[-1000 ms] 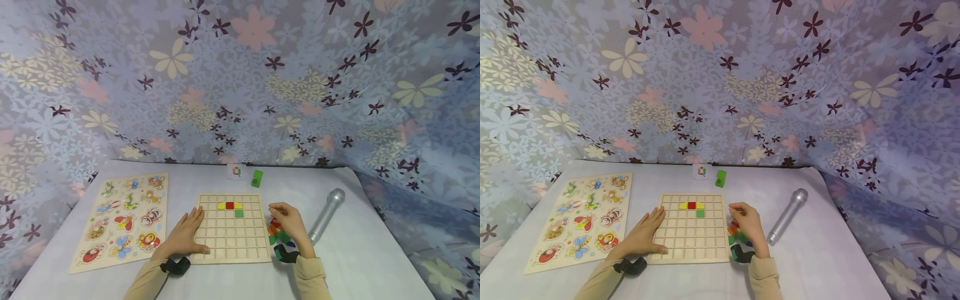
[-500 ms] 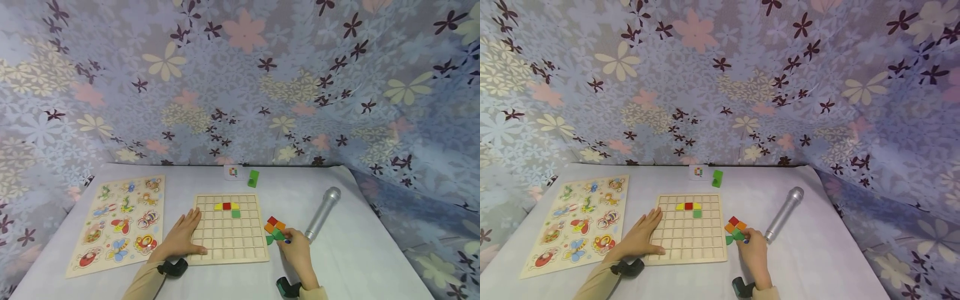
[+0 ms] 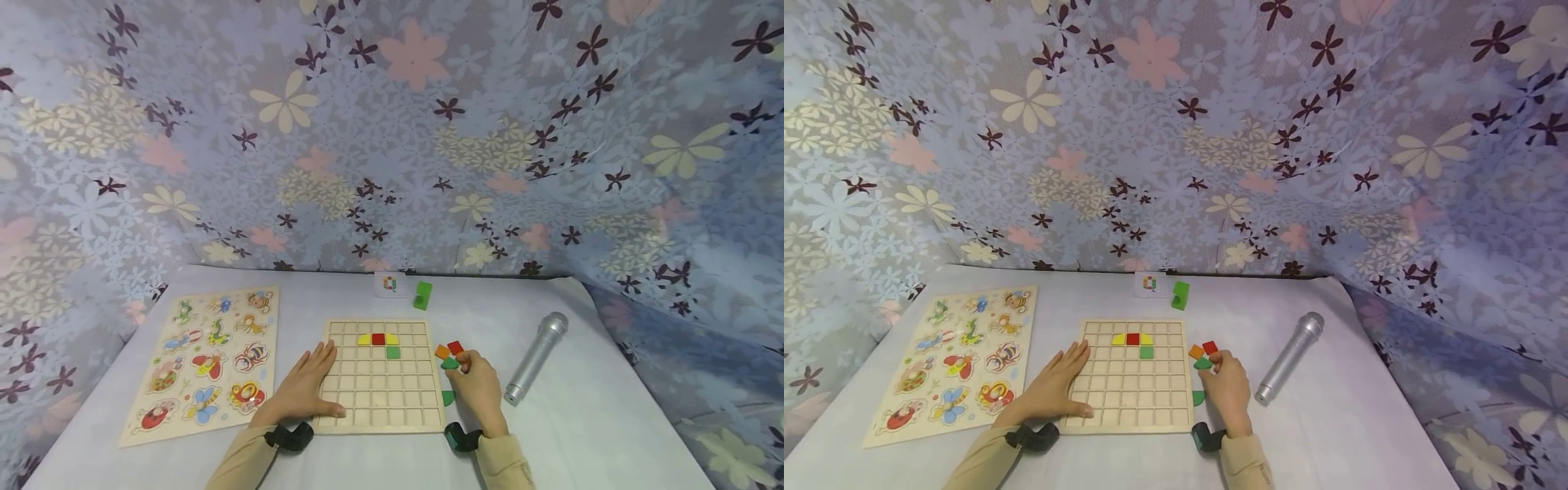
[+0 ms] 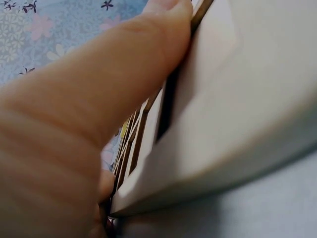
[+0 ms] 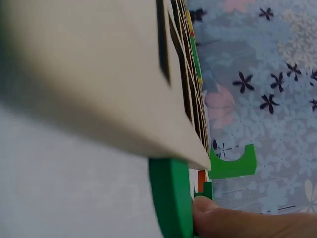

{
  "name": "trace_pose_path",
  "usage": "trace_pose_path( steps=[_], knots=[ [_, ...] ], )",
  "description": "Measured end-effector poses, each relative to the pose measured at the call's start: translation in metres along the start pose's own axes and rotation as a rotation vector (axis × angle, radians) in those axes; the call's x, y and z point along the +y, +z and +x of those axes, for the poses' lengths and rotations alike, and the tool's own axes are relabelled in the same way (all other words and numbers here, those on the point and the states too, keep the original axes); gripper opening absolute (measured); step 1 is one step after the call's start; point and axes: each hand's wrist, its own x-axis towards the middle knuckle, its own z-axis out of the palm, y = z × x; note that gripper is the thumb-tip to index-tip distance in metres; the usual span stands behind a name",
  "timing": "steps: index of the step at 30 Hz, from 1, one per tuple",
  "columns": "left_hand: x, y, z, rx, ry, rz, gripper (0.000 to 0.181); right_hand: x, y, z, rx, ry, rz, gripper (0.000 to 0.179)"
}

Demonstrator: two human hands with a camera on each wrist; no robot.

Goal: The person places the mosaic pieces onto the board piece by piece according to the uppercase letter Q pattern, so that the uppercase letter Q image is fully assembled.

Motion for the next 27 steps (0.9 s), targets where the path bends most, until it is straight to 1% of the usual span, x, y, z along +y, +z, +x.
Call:
trace_pose_path(
  steps=[4,8,13,17,20,22,24,27],
  knots=[
    [0.0,0.0,0.0,-0.003,-0.003,0.005,0.12,0.0,0.002,0.006,-0.022,-0.004,-0.017,0.029],
    [-0.001,-0.001,0.001,-0.009,-0.006,0.0,0.119,0.001,-0.003,0.008,-0.041,-0.022,-0.035,0.028],
    [-0.004,-0.005,0.002,-0.015,0.014,-0.003,0.119,0.004,-0.011,0.014,-0.04,-0.029,-0.025,0.023],
    [-0.006,-0.007,0.003,-0.002,0.022,0.001,0.119,-0.001,-0.013,0.022,-0.012,0.004,0.051,0.018],
    [-0.008,-0.006,0.002,-0.004,0.022,0.002,0.12,-0.011,-0.01,0.026,-0.01,0.042,0.168,0.017],
    [-0.008,-0.005,0.001,-0.009,0.02,0.002,0.121,-0.019,-0.004,0.028,-0.043,0.044,0.242,0.016],
    [-0.008,-0.003,0.001,-0.009,0.021,0.002,0.12,-0.03,0.003,0.028,-0.097,0.026,0.304,0.015],
    [-0.006,-0.002,0.002,-0.004,0.026,-0.005,0.119,-0.045,0.016,0.028,-0.177,-0.029,0.332,0.012]
  ],
)
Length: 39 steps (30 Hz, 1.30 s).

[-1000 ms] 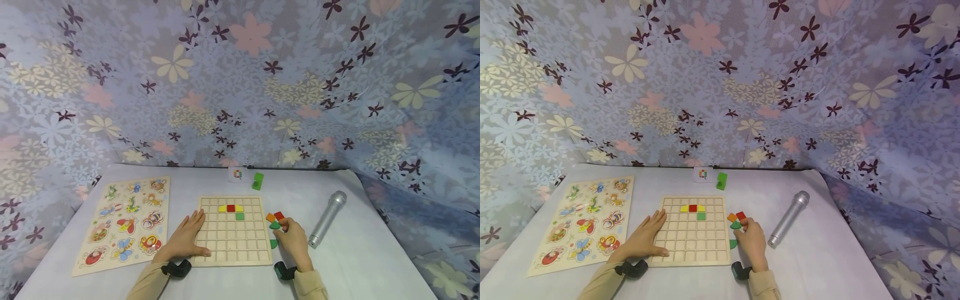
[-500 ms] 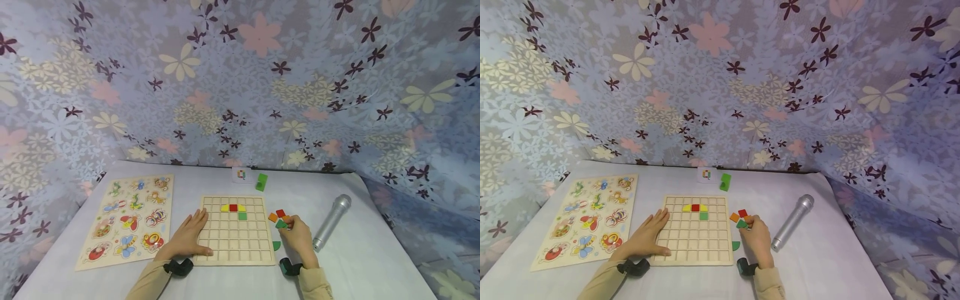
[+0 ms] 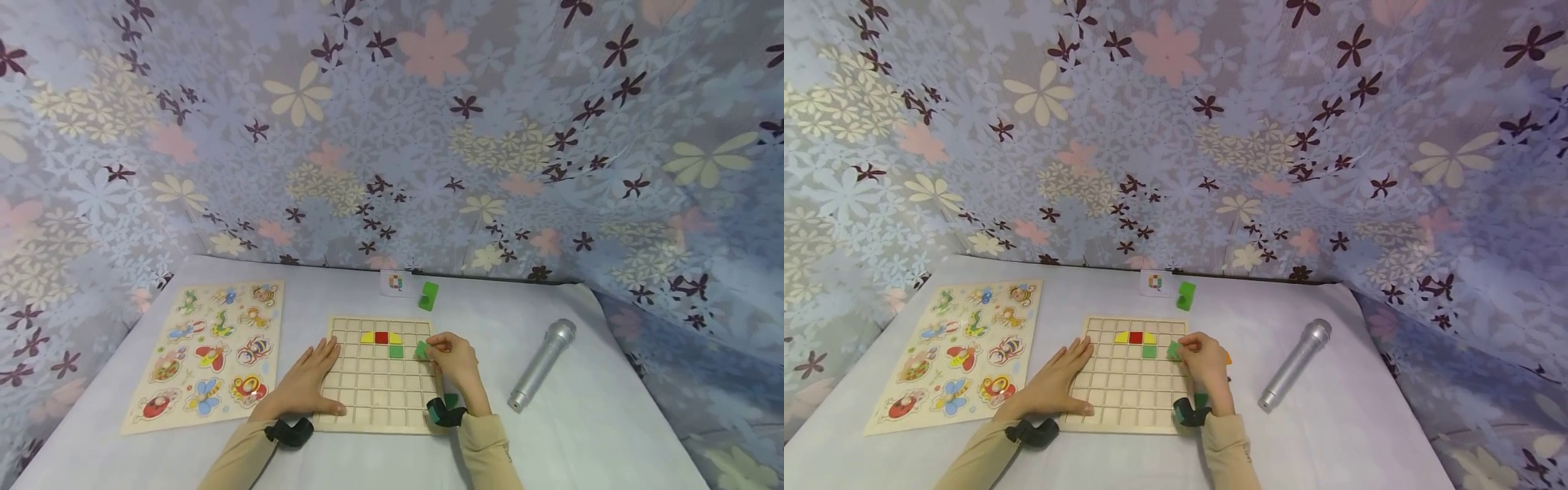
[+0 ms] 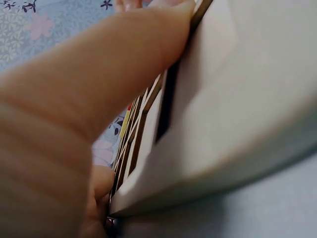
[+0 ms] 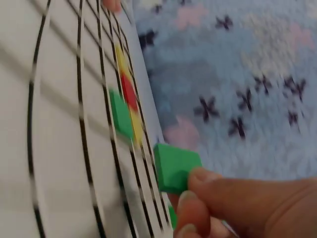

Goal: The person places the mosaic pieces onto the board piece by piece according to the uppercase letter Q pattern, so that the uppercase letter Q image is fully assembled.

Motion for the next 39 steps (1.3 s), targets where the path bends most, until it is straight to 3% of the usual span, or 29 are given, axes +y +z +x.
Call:
trace_pose_path(
  steps=[8,13,18,23,31,34,39],
  knots=[
    [0.001,-0.001,0.001,0.005,0.002,-0.005,0.12,-0.005,0.032,0.001,-0.165,-0.127,-0.125,0.005],
    [0.001,-0.003,0.001,0.012,0.004,-0.003,0.119,-0.005,0.039,-0.002,-0.138,-0.2,-0.207,0.004],
    [0.001,-0.003,0.001,0.014,0.002,0.002,0.119,-0.004,0.04,-0.003,-0.138,-0.226,-0.216,0.005],
    [0.002,-0.003,0.0,0.012,0.009,0.005,0.119,-0.002,0.023,-0.002,-0.156,-0.145,-0.133,0.01],
    [0.002,-0.002,0.0,0.003,0.011,-0.002,0.119,0.022,-0.031,-0.002,-0.027,-0.037,-0.176,0.023],
    [0.001,-0.001,0.0,0.003,0.006,0.0,0.119,0.03,-0.039,-0.003,-0.052,0.015,-0.177,0.027],
    [0.001,0.0,0.0,0.014,0.009,0.002,0.118,0.034,-0.039,-0.001,-0.083,-0.016,-0.204,0.034]
  ],
)
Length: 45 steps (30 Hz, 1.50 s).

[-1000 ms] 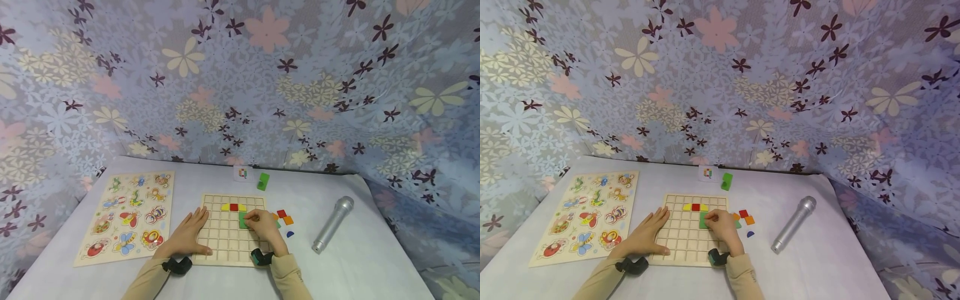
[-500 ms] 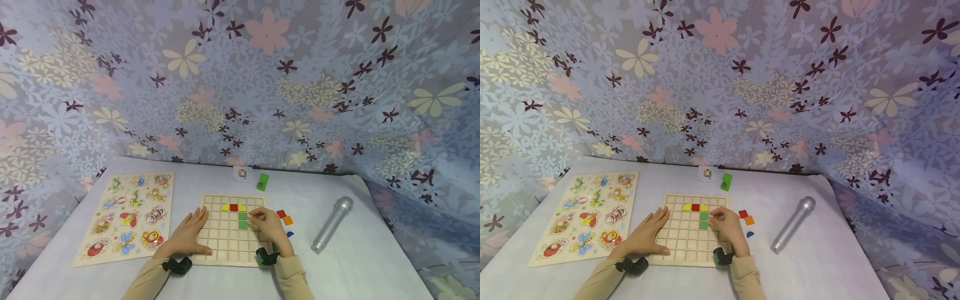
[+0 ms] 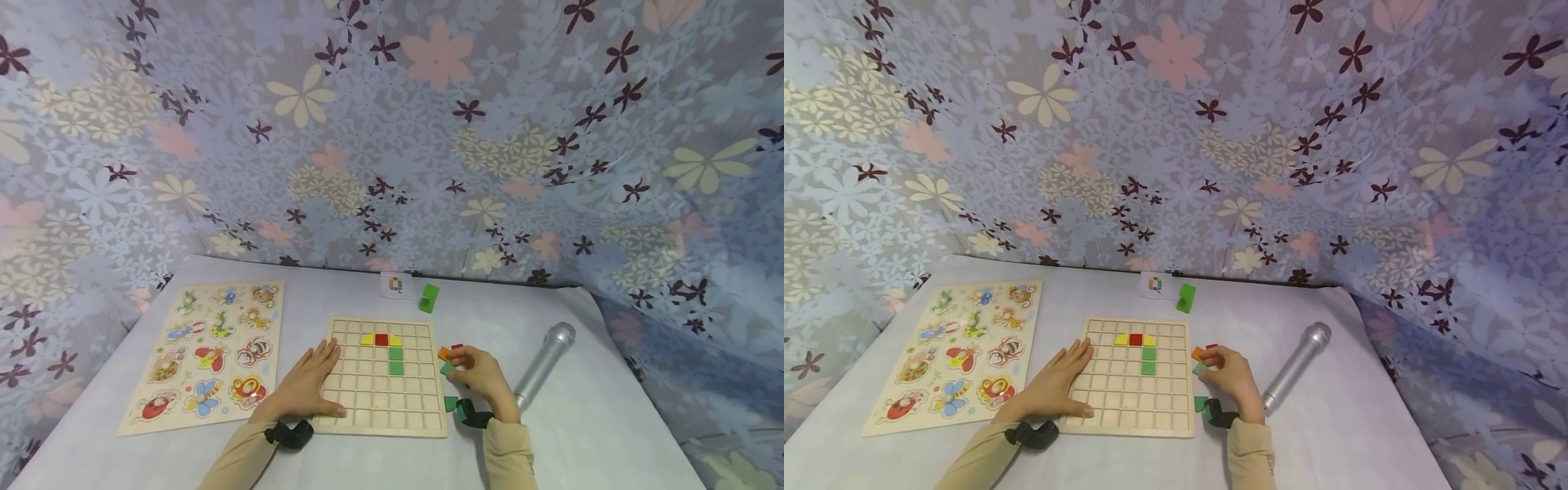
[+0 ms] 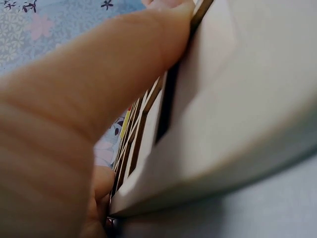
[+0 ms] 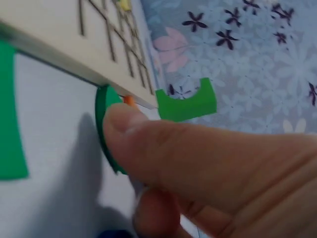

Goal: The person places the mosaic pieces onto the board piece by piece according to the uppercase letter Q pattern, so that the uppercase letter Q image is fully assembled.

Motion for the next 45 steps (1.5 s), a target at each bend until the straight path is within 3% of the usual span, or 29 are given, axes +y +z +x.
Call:
trace_pose_path(
  steps=[13,29,34,39,42,45],
  knots=[
    [-0.002,0.002,0.0,0.008,0.006,0.01,0.119,-0.006,0.01,-0.001,-0.02,-0.077,-0.152,0.023],
    [-0.001,0.001,0.001,-0.005,-0.006,-0.005,0.119,-0.007,0.009,0.0,0.004,-0.064,-0.184,0.024],
    [0.0,0.001,0.003,-0.013,0.003,-0.004,0.12,-0.006,0.005,-0.001,0.016,-0.026,-0.114,0.019],
    [0.001,0.001,0.004,-0.013,0.007,-0.003,0.12,-0.011,0.008,0.001,0.029,-0.005,0.052,0.011],
    [0.0,0.001,0.003,-0.005,0.0,0.0,0.119,-0.02,0.016,0.001,-0.046,-0.047,0.158,0.011],
    [-0.001,0.001,0.002,0.003,0.0,0.005,0.12,-0.03,0.03,0.0,-0.185,-0.099,0.236,0.013]
  ],
)
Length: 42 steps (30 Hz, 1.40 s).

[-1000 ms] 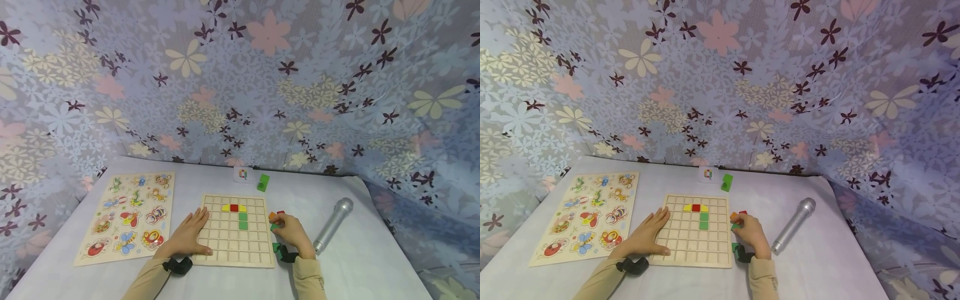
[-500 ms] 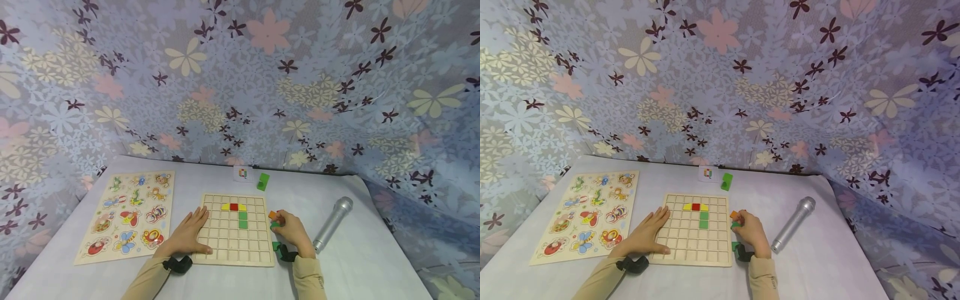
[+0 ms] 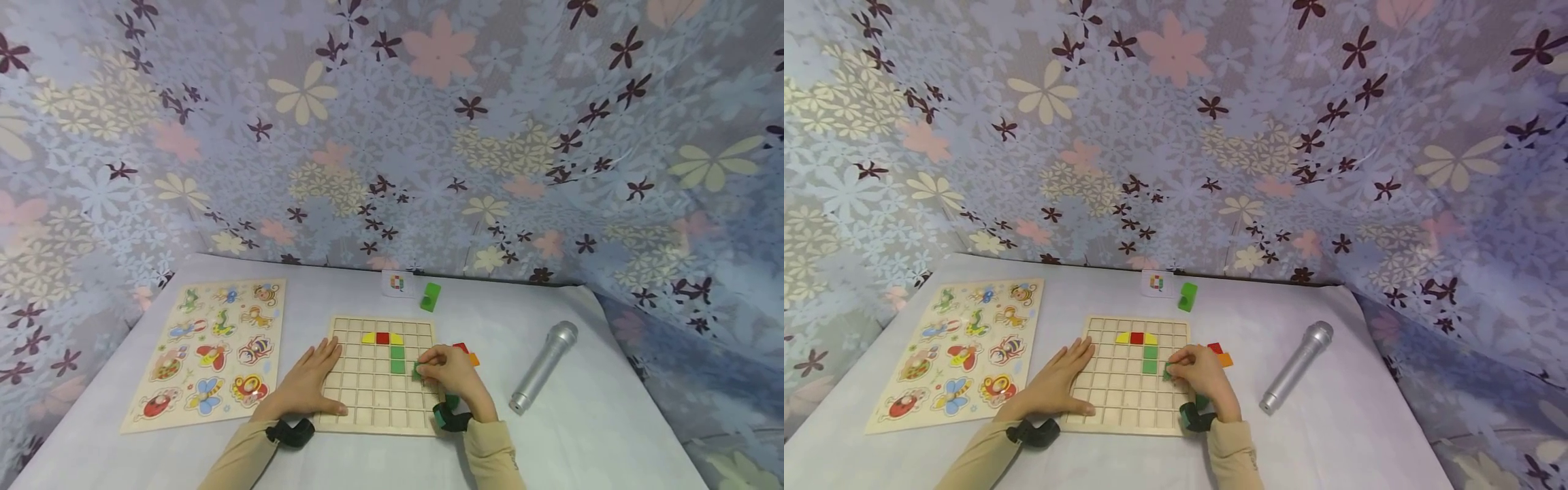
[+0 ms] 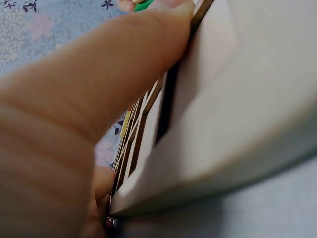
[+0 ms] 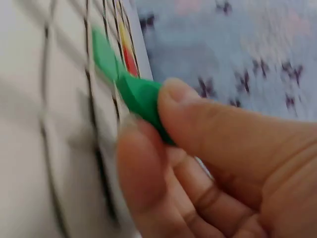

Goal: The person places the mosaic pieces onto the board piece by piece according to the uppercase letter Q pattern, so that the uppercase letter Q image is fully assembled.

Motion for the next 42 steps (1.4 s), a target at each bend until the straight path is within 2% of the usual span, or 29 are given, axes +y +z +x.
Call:
trace_pose_path(
  steps=[3,5,13,20,23,25,28,32,34,37,42],
  knots=[
    [0.0,0.0,0.0,-0.001,0.007,-0.001,0.12,-0.005,0.016,0.001,-0.104,-0.031,0.009,0.014],
    [0.0,0.0,0.0,0.001,0.012,0.002,0.121,-0.008,0.025,0.002,-0.125,-0.043,-0.004,0.012],
    [0.001,-0.002,-0.001,0.003,0.013,0.006,0.12,-0.014,0.038,0.001,-0.068,-0.036,-0.049,0.006],
    [0.003,-0.004,-0.002,-0.002,0.004,-0.003,0.118,-0.015,0.047,0.0,-0.018,-0.099,-0.216,0.004],
    [0.002,-0.004,-0.002,-0.003,0.003,-0.001,0.119,-0.017,0.048,0.0,-0.014,-0.115,-0.235,0.003],
    [0.002,-0.003,-0.001,-0.004,0.009,0.006,0.119,-0.016,0.046,-0.001,-0.023,-0.118,-0.218,0.003],
    [0.001,-0.002,-0.001,-0.012,0.013,0.008,0.119,-0.015,0.039,-0.002,-0.057,-0.104,-0.131,0.012],
    [0.001,-0.001,-0.001,-0.01,0.018,0.008,0.12,-0.011,0.023,-0.007,-0.111,-0.065,0.015,0.027],
    [0.001,-0.001,-0.001,-0.005,0.02,0.008,0.12,-0.008,0.013,-0.012,-0.12,-0.044,0.047,0.032],
    [0.001,-0.001,-0.001,-0.004,0.021,0.003,0.12,0.002,-0.002,-0.023,-0.097,-0.013,0.059,0.034],
    [0.0,-0.001,-0.002,-0.002,0.012,0.009,0.12,0.022,-0.021,-0.045,-0.005,0.033,0.046,0.038]
  ],
)
